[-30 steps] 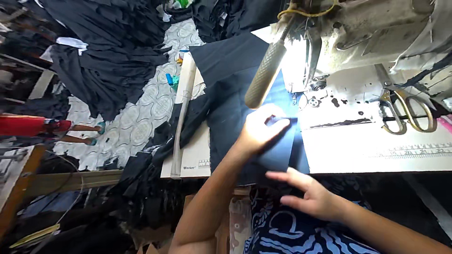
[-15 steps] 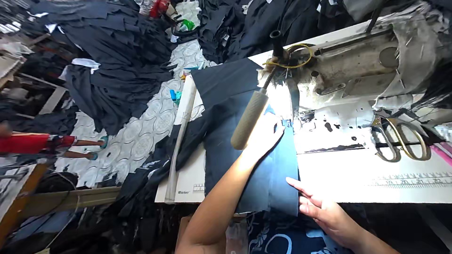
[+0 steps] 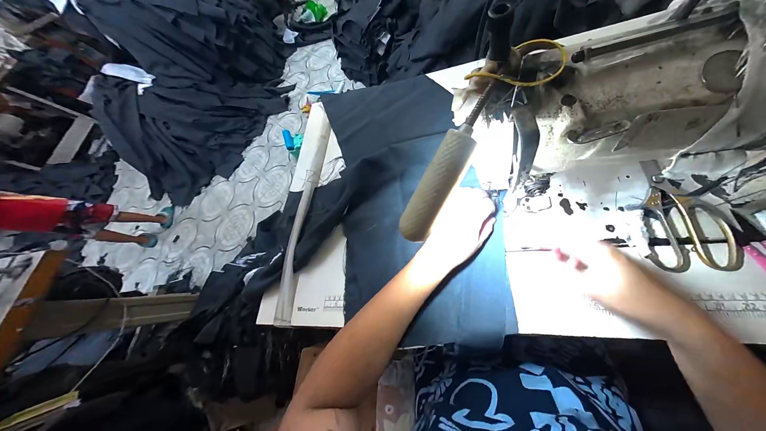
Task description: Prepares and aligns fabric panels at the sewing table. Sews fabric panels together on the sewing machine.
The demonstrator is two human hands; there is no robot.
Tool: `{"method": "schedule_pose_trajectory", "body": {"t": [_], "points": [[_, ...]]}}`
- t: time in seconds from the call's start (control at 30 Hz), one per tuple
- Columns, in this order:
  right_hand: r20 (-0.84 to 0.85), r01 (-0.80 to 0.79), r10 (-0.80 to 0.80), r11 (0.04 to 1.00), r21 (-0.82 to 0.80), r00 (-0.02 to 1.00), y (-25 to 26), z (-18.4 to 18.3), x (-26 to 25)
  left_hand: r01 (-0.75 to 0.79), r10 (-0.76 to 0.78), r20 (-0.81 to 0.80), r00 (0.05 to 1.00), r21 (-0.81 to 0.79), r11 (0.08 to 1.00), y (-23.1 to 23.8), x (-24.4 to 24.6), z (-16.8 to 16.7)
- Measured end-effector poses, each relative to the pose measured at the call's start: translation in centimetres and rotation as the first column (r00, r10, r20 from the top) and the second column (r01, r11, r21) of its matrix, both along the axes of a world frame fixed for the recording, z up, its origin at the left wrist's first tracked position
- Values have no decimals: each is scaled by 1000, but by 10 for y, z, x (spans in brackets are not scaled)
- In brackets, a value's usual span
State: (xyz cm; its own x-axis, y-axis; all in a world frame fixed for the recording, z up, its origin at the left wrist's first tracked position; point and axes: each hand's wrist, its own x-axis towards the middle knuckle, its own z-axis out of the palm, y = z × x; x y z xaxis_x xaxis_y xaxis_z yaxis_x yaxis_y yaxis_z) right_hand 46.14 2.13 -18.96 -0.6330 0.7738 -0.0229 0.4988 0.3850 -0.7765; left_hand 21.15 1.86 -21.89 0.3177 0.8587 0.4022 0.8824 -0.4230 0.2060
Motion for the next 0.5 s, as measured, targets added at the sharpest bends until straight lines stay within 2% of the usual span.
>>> {"method": "schedule_pose_trajectory", "body": {"t": [0.07,0.13,0.17,0.27,0.5], "points": [[141,0,-12,997,82,990,39,5,-11,38,-36,40,999,-43,998,-6,-1,-9],[90,-40,15,959,282,996,63,-8,-28,53,-46,123,991,-52,997,-8,-3,-16],[55,-42,26,945,326,998,69,-15,-35,57,-49,148,988,-53,997,-7,-3,-17],[-69,48,-13,845,532,998,67,-37,-47,47,-37,175,984,-54,997,-8,-3,-17],[51,85,-122,881,466,991,53,-26,-56,-24,77,300,951,-176,984,-4,-3,-6]]}}
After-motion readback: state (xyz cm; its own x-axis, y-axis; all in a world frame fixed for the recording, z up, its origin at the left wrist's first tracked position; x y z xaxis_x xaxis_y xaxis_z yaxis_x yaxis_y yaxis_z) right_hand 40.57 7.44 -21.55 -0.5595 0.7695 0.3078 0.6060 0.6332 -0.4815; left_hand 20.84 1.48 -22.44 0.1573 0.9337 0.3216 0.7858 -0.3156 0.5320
